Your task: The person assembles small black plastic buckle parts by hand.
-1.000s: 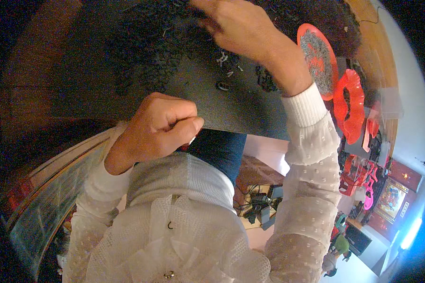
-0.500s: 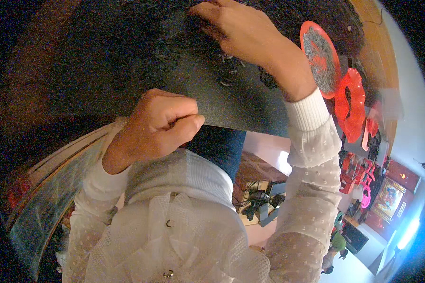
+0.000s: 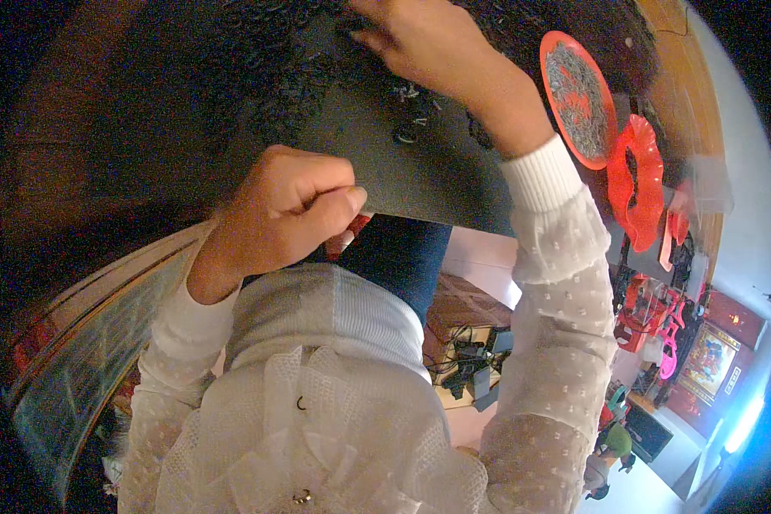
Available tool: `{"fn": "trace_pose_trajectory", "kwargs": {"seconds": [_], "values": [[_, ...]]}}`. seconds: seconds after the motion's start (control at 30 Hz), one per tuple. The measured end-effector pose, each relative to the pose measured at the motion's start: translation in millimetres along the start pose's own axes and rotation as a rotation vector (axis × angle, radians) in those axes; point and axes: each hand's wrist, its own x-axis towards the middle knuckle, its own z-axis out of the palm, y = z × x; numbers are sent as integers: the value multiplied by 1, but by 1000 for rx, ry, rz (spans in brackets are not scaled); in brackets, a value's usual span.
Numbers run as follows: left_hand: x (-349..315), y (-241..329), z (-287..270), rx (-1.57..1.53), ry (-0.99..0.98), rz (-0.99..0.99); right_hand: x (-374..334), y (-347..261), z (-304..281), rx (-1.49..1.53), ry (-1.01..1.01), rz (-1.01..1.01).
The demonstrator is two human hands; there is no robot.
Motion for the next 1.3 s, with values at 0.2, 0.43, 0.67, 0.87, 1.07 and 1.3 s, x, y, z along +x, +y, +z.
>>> {"fn": "trace_pose_trajectory", "kwargs": {"seconds": [0.2,0.43,0.67,0.87,1.07,1.3], "values": [[0,2,5,-41,109,-4,11,9,10,-99,-28,-29],[1,0,4,-77,109,-19,-7,-6,-13,410,6,249],[0,0,-3,38,44,46,-25,-6,-10,971,-107,619],[-1,0,-3,-79,77,22,-37,-7,-3,766,-97,501],[1,1,-2,-39,74,34,-42,-21,11,270,-36,182],[0,1,-3,-6,39,8,-49,-27,17,154,60,87]]}}
